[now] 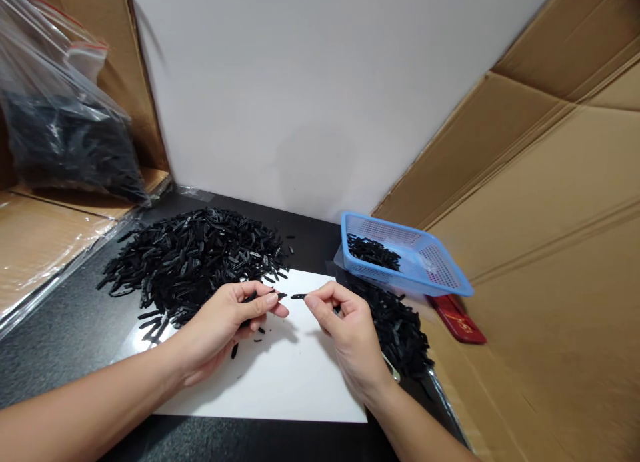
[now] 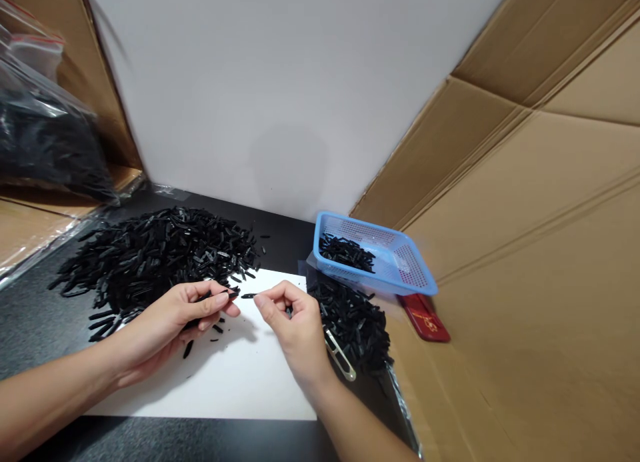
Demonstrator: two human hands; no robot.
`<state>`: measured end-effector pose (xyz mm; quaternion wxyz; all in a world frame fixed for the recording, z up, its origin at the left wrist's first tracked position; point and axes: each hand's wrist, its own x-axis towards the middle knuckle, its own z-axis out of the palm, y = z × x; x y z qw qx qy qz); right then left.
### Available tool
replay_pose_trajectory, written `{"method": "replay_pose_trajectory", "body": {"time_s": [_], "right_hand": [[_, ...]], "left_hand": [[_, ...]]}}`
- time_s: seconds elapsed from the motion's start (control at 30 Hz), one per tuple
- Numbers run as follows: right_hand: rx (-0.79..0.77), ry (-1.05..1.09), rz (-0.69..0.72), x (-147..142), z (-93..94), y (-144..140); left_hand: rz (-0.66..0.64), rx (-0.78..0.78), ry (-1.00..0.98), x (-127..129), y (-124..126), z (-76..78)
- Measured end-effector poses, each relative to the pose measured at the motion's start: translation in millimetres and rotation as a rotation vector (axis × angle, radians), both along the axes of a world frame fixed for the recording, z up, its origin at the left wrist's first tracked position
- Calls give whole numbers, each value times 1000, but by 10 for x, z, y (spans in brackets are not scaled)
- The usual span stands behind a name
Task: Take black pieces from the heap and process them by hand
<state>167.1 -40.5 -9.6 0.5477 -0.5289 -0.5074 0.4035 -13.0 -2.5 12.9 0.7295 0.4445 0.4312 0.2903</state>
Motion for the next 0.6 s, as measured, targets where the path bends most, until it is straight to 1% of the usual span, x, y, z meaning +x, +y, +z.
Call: {"method": "replay_pose_trajectory", "body": {"time_s": [0.27,0.5,0.57,0.6], "right_hand": [[-32,19,36,18,-39,28],[-34,20,37,-2,-28,21],[-41,63,36,-8,-15,17],[-61,126,46,-7,-4,17]], "left_hand": [[16,-2,-19,-1,0,-7],[26,20,-24,10,8,-49],[42,14,-27,18,8,-47],[49,11,-24,21,7,-43]]}}
